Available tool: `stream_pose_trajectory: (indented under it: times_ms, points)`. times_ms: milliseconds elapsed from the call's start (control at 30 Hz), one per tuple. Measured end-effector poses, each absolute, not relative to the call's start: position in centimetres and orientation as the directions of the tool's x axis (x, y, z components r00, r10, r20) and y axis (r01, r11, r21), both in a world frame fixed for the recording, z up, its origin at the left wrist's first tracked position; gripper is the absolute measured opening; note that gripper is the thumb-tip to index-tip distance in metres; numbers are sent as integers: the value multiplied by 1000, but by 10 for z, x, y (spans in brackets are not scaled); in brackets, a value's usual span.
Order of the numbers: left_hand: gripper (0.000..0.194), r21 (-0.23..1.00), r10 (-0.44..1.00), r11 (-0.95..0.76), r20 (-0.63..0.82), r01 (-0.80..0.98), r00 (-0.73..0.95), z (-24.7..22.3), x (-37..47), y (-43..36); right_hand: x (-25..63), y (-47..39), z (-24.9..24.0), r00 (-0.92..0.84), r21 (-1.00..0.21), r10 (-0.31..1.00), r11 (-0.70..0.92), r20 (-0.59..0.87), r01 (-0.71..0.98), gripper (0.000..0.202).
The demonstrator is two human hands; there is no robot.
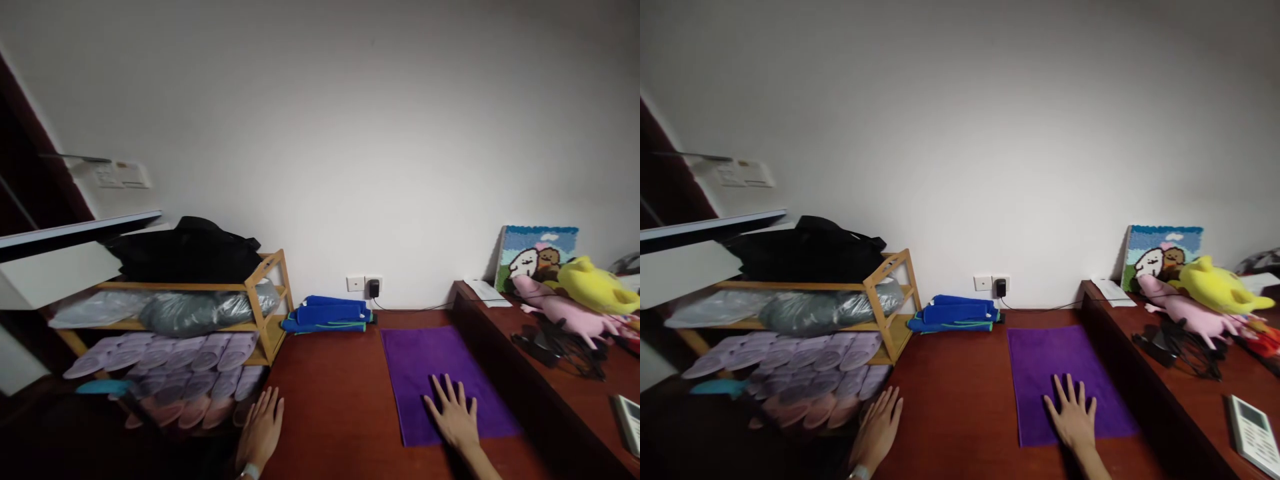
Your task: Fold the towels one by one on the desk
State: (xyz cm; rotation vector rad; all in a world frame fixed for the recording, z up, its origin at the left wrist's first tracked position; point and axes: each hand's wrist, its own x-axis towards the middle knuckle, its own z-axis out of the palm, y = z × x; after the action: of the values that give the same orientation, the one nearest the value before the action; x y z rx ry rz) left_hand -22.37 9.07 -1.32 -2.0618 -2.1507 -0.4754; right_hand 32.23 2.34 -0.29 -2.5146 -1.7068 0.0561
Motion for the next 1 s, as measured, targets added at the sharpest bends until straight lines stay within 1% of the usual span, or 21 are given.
stream_pose_trajectory:
  times_ms: [67, 167, 367, 667, 867, 1000]
  points:
    - [62, 150, 948, 9, 312, 989, -56, -14, -225, 91, 326, 24, -8, 338, -126, 941, -332, 21, 935, 80]
    - [62, 170, 946, 10, 319, 985, -64, -14, -225, 92, 332, 32, -10, 314, -126, 949, -314, -18, 941, 82]
    - [66, 160, 952, 28, 296, 987, -75, -16, -226, 92, 346, 82, 2, 350, -133, 932, -360, -95, 923, 83]
    - [68, 154, 946, 11, 318, 988, -60, -23, -232, 94, 359, 126, -1, 390, -124, 915, -401, -104, 908, 82]
    - [67, 147, 947, -15, 321, 989, -33, -21, -233, 93, 364, 132, 3, 385, -117, 916, -397, -117, 910, 83]
    - [67, 149, 946, 5, 321, 989, -53, -17, -228, 89, 366, 130, 3, 382, -121, 916, -396, -122, 910, 83]
